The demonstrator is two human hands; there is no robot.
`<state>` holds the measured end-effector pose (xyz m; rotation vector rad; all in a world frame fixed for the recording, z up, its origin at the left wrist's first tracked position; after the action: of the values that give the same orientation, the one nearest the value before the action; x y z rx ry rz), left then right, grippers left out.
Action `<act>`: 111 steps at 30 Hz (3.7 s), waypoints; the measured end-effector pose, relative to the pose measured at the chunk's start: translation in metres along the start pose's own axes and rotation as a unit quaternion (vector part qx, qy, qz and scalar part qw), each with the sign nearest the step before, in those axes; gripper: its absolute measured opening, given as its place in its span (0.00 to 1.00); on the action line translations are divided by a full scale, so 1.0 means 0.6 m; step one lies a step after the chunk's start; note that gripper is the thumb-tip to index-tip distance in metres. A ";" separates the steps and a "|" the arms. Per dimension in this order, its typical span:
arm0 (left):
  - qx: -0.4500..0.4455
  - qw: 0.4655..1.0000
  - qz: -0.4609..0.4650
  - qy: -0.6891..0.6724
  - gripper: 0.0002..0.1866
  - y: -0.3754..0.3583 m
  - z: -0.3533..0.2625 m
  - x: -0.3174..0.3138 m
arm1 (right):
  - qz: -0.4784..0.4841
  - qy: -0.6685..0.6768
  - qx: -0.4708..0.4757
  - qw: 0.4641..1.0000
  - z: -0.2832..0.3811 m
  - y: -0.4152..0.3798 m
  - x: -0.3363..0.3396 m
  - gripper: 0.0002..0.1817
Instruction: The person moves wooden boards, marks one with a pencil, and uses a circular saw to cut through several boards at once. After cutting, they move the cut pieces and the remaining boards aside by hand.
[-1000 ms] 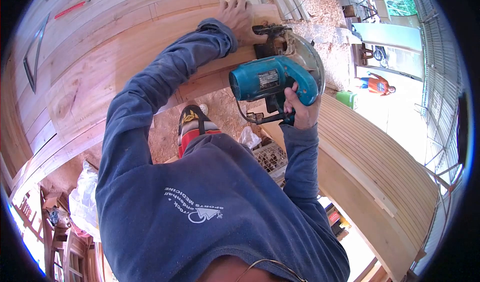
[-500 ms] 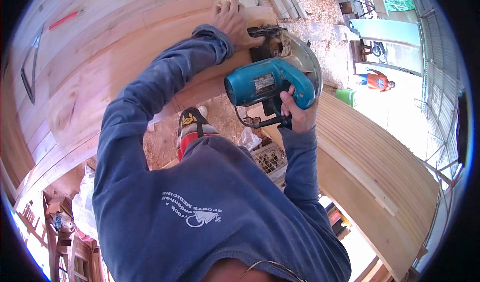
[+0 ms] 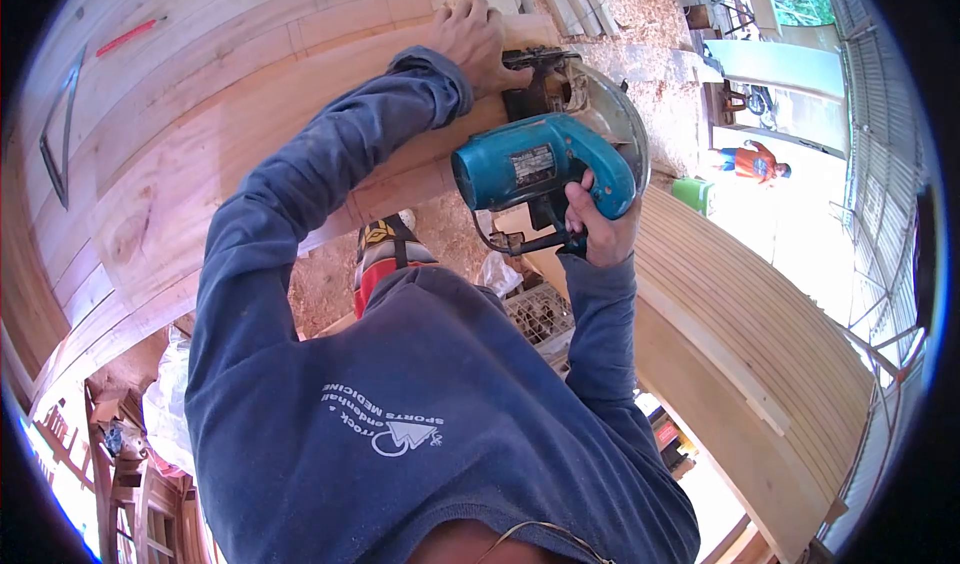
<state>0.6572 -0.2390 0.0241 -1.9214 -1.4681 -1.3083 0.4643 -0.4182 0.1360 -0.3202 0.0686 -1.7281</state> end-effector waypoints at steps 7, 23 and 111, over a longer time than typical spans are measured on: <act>0.004 1.000 0.012 -0.011 0.44 -0.004 -0.005 0.003 | 0.003 -0.003 0.006 1.000 -0.003 0.001 0.003 0.09; 0.018 0.999 0.000 -0.031 0.42 -0.010 -0.009 -0.007 | 0.009 -0.006 0.012 1.000 0.000 0.001 0.001 0.09; 0.100 0.910 0.220 -0.338 0.26 -0.039 0.062 0.001 | 0.052 -0.014 0.033 0.998 -0.004 0.006 0.015 0.08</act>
<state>0.6523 -0.2016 0.0014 -2.4885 -1.2452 -0.2776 0.4662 -0.4279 0.1346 -0.2879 0.0070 -1.6189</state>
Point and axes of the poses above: each hand's wrist, its own y-axis towards the middle knuckle, its own x-axis out of the back of the hand, z = x × y, the point moved 2 cm from there along y, towards the middle knuckle, and after that the axes turned 3 degrees about z, right-handed, at the moved point
